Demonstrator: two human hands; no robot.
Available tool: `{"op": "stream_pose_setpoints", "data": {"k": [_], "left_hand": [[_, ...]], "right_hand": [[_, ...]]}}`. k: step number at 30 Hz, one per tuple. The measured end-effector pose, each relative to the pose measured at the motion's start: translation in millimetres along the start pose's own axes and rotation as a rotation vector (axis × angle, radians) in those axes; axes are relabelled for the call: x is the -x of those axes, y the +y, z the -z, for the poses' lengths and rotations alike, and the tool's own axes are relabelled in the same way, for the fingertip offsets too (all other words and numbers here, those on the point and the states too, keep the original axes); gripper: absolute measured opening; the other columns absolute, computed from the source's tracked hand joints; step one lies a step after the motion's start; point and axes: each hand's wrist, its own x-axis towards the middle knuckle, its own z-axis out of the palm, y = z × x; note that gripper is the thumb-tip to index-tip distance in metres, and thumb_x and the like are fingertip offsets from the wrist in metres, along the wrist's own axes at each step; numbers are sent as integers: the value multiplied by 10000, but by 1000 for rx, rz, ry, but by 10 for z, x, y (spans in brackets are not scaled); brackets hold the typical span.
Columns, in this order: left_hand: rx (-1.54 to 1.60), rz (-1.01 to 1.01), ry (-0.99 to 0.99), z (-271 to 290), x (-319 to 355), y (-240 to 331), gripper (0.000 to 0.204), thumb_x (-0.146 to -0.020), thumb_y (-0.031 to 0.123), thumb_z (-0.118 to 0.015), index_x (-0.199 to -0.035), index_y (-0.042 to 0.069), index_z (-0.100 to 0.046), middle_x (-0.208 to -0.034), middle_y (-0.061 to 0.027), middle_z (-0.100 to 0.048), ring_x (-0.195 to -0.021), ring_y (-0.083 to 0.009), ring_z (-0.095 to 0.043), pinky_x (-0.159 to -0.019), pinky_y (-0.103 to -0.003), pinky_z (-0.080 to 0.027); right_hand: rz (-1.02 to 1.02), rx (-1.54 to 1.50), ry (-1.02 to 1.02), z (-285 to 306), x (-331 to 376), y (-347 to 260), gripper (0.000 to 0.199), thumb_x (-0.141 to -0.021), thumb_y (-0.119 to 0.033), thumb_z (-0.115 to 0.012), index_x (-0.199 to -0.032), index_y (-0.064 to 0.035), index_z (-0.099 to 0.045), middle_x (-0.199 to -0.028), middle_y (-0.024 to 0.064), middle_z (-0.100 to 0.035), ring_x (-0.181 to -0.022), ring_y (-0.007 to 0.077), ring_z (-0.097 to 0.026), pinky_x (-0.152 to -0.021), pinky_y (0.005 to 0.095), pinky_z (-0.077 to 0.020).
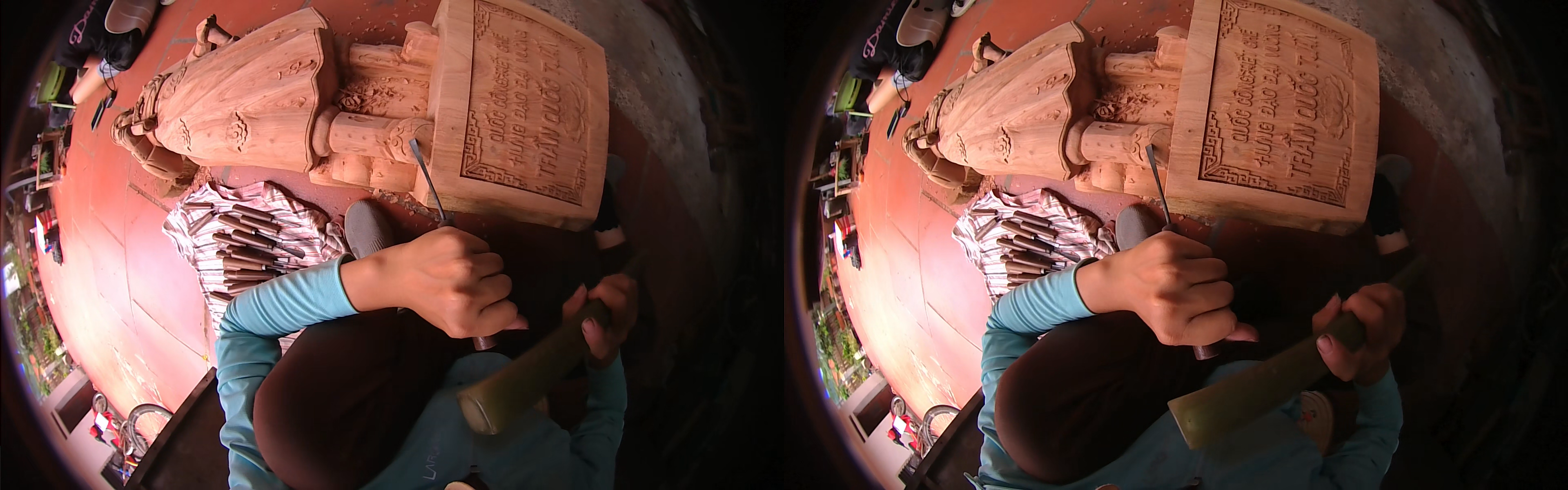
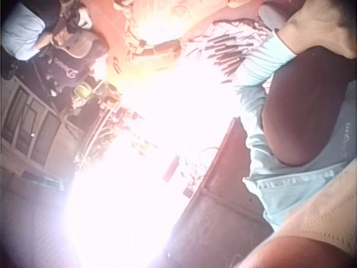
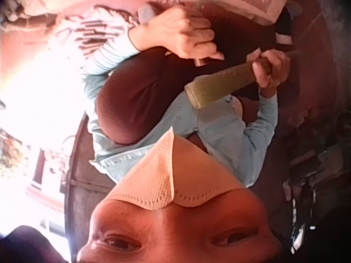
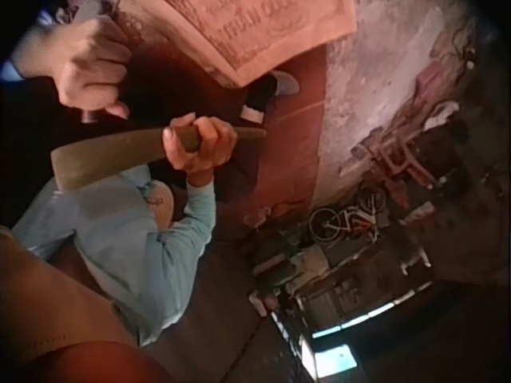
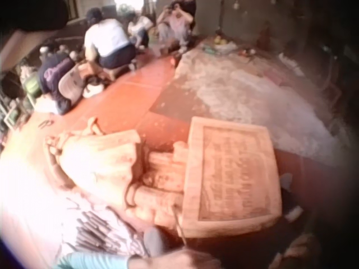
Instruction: The person is carving a wooden statue using a chisel and a mallet. They repeatedly strike the chisel with the mallet to shape the wood, occasionally switching tools from a nearby collection. The task involves detailed work on the base and lower sections of the statue.
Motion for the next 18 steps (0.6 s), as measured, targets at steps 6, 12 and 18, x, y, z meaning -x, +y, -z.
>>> {"op": "stream_pose_setpoints", "data": {"k": [6, 12, 18], "left_hand": [[-1, -7, 6, -7, -27, -15, 470, -786, 223, -750, -539, 138, -359, -528, 41, -340, -426, -102, -397, -363, -236, -279], [17, 13, 26, 14, -64, -11, 470, -775, 216, -760, -537, 135, -363, -521, 37, -332, -422, -109, -399, -360, -241, -279], [66, 4, 31, 37, -53, -34, 445, -773, 163, -751, -541, 129, -372, -520, 34, -344, -420, -117, -414, -358, -249, -284]], "right_hand": [[-30, -5, 6, 21, 39, -23, 655, -715, 93, -591, -1186, -316, -389, -828, 58, -453, -607, 202, -496, -472, 348, -402], [-38, -33, 59, -3, 60, -22, 667, -711, 91, -594, -1196, -319, -393, -808, 58, -455, -598, 204, -492, -469, 341, -393], [-9, -85, 120, -8, 84, 16, 677, -696, 102, -600, -1207, -299, -408, -817, 65, -470, -597, 209, -489, -461, 337, -379]]}}
